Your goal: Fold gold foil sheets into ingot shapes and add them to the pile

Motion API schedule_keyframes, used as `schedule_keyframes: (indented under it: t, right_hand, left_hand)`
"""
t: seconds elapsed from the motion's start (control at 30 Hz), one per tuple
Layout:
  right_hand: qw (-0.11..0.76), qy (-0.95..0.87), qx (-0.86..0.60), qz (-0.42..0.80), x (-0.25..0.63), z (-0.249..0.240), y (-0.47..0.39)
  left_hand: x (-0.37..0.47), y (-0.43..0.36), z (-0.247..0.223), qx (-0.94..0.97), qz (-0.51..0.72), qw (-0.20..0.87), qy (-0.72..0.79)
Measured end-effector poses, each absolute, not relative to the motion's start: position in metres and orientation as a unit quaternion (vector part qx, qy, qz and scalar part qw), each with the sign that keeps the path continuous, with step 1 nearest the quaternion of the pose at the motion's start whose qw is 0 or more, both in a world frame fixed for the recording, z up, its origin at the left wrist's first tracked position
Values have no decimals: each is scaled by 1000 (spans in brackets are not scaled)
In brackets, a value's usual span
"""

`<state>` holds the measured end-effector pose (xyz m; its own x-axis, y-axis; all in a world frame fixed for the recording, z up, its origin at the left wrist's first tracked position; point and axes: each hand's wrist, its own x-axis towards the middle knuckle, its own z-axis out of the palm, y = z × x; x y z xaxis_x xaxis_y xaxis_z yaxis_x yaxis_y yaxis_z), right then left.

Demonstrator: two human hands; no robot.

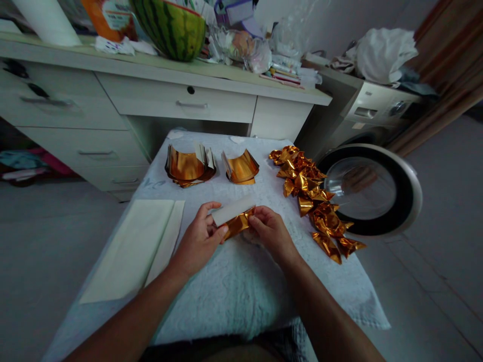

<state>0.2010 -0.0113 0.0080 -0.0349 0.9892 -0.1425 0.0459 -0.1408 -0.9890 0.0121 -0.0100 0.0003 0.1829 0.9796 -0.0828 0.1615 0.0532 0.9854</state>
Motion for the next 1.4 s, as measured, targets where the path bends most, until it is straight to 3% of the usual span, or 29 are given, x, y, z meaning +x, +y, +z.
schedule_keyframes:
  t: [0.27, 0.5, 0.77, 0.87, 1.03, 1.2, 1.4]
  right_hand:
    - [484, -537, -586, 366, 192, -7, -10]
    - [461, -575, -581, 345, 194, -9, -15]
    - [386, -648, -613, 236, 194, -4, -16]
    - [359, -668, -615, 216, 193, -2, -17]
    - [311, -697, -624, 167, 191, -3, -17]
    - [261, -703, -650, 125, 191, -7, -16]
    - [271, -729, -612, 143, 192, -5, -15]
  left_hand:
    - [11, -14, 8, 629, 362, 485, 487]
    - [10, -17, 7, 757, 326, 353, 443]
    - [6, -19, 3, 829, 321, 62, 454]
    - [7, -21, 4, 858, 284, 2, 428]
    - [10, -20, -2, 914, 222, 48, 337]
    - [12, -20, -6, 916, 201, 78, 338]
    - [14, -21, -1, 918, 211, 78, 328]
